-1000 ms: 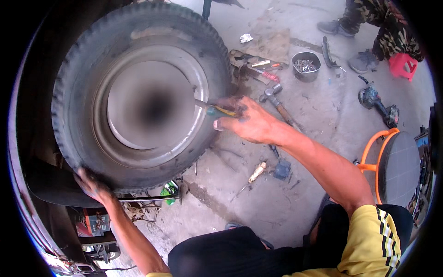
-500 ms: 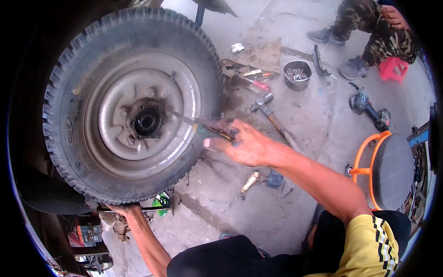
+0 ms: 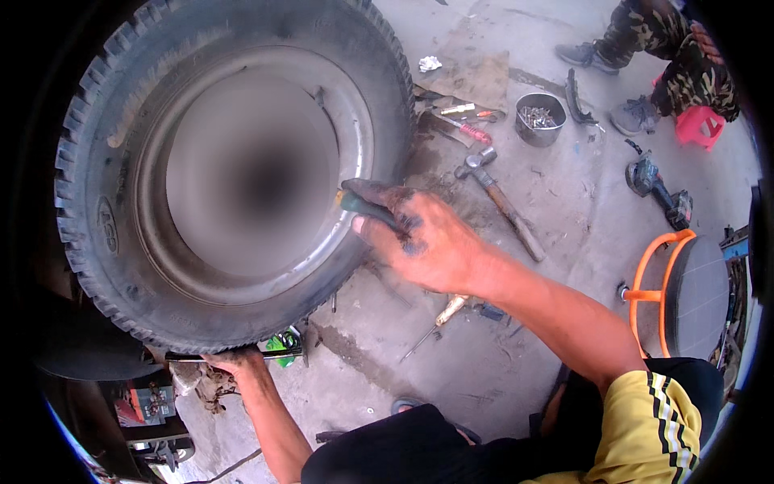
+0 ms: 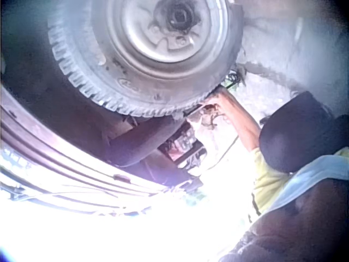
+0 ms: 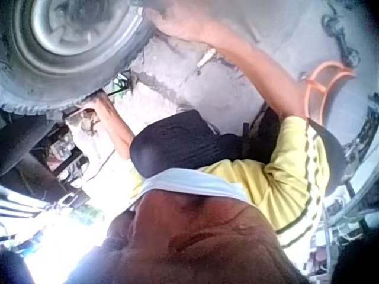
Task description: The person works on a wheel hub by hand and with pliers, removing a ring-shaped component and applying grease to the central axle assembly.
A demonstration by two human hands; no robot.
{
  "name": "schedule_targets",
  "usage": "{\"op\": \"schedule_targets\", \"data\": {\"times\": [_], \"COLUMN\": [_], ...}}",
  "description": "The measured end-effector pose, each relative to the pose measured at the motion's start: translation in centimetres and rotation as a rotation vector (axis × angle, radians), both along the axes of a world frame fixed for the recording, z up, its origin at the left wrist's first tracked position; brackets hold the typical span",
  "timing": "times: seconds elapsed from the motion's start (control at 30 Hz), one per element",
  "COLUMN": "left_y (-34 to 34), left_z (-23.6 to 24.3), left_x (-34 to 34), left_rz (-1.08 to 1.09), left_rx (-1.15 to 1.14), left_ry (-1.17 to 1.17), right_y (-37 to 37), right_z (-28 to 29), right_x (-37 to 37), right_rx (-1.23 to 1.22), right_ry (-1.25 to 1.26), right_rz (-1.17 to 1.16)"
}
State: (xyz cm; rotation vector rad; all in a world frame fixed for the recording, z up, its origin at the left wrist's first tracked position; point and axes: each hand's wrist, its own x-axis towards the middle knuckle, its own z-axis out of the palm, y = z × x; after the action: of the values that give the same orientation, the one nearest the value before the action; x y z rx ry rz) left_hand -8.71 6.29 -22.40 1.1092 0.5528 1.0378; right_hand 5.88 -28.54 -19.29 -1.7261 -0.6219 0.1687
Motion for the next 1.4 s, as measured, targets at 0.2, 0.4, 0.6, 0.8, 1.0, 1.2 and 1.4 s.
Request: {"op": "schedule_targets", "data": {"times": [0.2, 0.4, 0.6, 0.8, 1.0, 1.2, 1.4], "left_y": [-1.7, 0.1, -1.2, -0.8, -3.5, -3.5, -4.3], "left_z": [0.2, 3.1, 2.7, 1.5, 2.8, 2.1, 2.6], "left_x": [0.6, 0.0, 0.8, 0.6, 1.0, 1.3, 1.1], "left_rz": [-0.043, -0.027, -0.012, 0.030, -0.008, -0.001, 0.014], "left_rx": [-0.158, -0.163, -0.085, 0.003, -0.157, -0.204, -0.098], "left_ry": [-0.055, -0.059, -0.085, -0.051, -0.124, -0.136, -0.169], "right_y": [1.2, 1.7, 1.5, 1.9, 1.5, 2.4, 1.5], "right_z": [1.2, 1.2, 2.5, 2.4, 3.0, 1.7, -0.8], "right_x": [-0.1, 0.6, 1.1, 0.6, 2.0, 1.0, 3.4], "right_rx": [-0.066, -0.113, -0.116, -0.143, -0.146, -0.108, -0.518], "right_ry": [-0.020, -0.220, -0.368, -0.131, -0.043, 0.038, -1.019], "right_rz": [-0.059, -0.037, -0.052, -0.035, 0.070, 0.031, 0.109]}}
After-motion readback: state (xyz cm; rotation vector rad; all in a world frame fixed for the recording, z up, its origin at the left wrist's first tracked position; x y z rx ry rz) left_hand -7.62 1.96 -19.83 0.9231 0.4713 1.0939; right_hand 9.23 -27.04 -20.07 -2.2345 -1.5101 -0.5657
